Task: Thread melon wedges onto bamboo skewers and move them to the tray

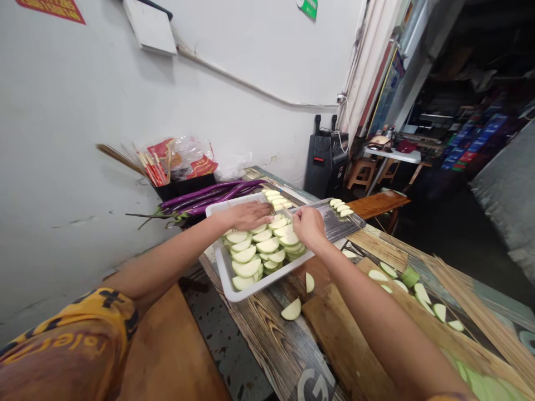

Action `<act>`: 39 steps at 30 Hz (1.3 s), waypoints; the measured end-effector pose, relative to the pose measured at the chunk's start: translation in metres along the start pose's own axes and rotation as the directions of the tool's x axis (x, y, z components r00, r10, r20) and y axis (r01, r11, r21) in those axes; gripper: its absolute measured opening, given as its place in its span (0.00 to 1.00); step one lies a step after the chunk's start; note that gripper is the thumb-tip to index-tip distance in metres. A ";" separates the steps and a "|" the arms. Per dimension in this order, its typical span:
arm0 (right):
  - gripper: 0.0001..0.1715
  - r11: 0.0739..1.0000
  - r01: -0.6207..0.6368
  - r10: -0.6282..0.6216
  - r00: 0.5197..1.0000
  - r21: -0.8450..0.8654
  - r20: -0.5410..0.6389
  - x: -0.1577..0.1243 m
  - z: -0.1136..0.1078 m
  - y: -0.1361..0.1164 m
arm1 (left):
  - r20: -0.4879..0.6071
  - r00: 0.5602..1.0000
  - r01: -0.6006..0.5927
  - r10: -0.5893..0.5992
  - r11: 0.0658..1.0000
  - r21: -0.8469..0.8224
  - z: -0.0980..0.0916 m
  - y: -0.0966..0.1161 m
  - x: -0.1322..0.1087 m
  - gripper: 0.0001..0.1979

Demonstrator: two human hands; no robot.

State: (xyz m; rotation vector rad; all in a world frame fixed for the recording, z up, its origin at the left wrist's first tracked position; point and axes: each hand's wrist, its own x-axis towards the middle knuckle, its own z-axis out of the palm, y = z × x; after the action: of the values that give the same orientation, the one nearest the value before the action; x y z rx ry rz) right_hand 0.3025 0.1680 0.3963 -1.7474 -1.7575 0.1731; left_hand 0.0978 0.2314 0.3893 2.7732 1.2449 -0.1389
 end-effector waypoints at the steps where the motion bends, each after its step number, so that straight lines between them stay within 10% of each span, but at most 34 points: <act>1: 0.09 1.000 -0.001 0.001 1.000 0.004 -0.006 0.000 -0.001 -0.001 | -0.007 1.000 -0.001 0.001 1.000 0.000 0.000 -0.001 -0.001 0.39; 18: 0.12 0.990 0.091 -0.082 0.993 0.106 -0.089 -0.022 0.000 -0.012 | -0.237 0.971 -0.030 0.029 1.000 -0.002 -0.015 -0.030 -0.059 0.34; 39: 0.12 0.999 0.045 -0.042 0.991 0.024 -0.124 -0.019 0.005 -0.006 | -0.155 0.980 -0.111 0.122 0.991 0.079 -0.005 -0.023 -0.020 0.33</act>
State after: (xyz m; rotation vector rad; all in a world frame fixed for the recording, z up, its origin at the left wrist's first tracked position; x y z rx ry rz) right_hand 0.2933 0.1515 0.3886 -1.6632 -1.6946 0.0682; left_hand 0.0679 0.2327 0.3953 2.9604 1.1253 0.0503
